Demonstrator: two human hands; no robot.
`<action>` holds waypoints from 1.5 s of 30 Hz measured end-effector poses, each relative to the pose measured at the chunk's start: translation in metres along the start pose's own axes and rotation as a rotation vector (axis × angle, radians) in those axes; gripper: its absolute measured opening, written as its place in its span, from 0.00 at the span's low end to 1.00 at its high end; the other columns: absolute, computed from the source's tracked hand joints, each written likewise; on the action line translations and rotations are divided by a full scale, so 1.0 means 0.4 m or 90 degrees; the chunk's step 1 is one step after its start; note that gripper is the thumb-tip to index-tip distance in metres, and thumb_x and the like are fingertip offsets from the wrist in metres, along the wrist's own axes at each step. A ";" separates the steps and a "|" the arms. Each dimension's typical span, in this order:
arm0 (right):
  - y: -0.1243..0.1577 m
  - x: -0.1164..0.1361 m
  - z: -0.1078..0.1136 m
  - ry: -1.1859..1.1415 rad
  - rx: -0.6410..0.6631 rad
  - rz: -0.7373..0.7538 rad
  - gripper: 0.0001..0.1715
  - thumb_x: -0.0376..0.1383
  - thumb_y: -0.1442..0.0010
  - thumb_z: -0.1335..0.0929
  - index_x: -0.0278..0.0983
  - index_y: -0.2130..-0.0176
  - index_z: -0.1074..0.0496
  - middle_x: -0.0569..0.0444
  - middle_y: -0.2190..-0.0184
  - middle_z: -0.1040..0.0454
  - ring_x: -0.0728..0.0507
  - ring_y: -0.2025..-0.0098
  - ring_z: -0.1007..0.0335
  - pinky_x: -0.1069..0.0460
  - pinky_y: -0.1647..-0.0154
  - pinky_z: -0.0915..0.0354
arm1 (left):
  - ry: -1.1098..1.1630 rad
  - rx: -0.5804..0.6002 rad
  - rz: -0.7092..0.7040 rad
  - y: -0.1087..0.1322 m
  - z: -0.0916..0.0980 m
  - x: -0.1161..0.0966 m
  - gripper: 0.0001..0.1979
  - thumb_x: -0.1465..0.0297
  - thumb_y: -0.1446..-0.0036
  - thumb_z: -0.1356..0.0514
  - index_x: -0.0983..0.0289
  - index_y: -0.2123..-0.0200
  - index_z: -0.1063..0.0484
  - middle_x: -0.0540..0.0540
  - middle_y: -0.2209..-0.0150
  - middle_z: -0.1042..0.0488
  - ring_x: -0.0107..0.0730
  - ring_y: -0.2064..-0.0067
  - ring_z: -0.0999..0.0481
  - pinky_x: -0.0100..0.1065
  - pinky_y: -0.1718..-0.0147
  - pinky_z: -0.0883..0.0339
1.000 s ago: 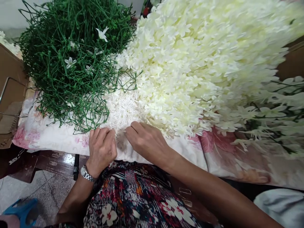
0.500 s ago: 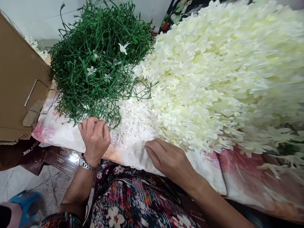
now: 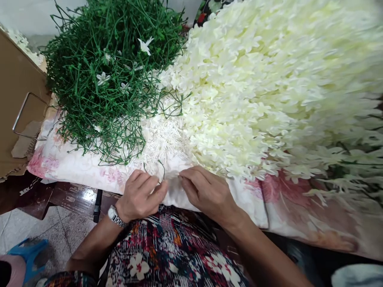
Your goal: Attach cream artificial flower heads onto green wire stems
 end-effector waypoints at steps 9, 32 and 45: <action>0.062 -0.028 0.033 0.007 0.054 -0.094 0.13 0.27 0.47 0.39 0.32 0.60 0.36 0.49 0.69 0.32 0.48 0.65 0.36 0.53 0.63 0.36 | 0.080 0.093 0.124 0.009 -0.012 0.035 0.09 0.77 0.54 0.45 0.66 0.65 0.33 0.56 0.68 0.32 0.32 0.66 0.35 0.36 0.68 0.43; 0.006 0.007 -0.005 -0.236 0.067 -0.116 0.08 0.27 0.48 0.39 0.33 0.66 0.33 0.50 0.70 0.33 0.48 0.65 0.38 0.51 0.65 0.37 | -0.102 0.047 0.471 0.042 -0.024 0.084 0.07 0.72 0.51 0.46 0.65 0.79 0.36 0.51 0.79 0.35 0.27 0.74 0.37 0.32 0.69 0.45; 0.009 0.011 0.006 -0.362 0.038 -0.144 0.09 0.26 0.49 0.38 0.35 0.65 0.33 0.50 0.65 0.33 0.48 0.61 0.37 0.51 0.62 0.36 | 0.027 -0.095 0.443 0.036 0.018 0.059 0.05 0.79 0.54 0.44 0.65 0.76 0.38 0.48 0.79 0.36 0.23 0.76 0.37 0.27 0.76 0.43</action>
Point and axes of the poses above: each hand's wrist, its own y-axis away from the middle knuckle, its own z-axis out of the back of the hand, x = y × z, the point moved 7 cm from there along -y, towards the middle knuckle
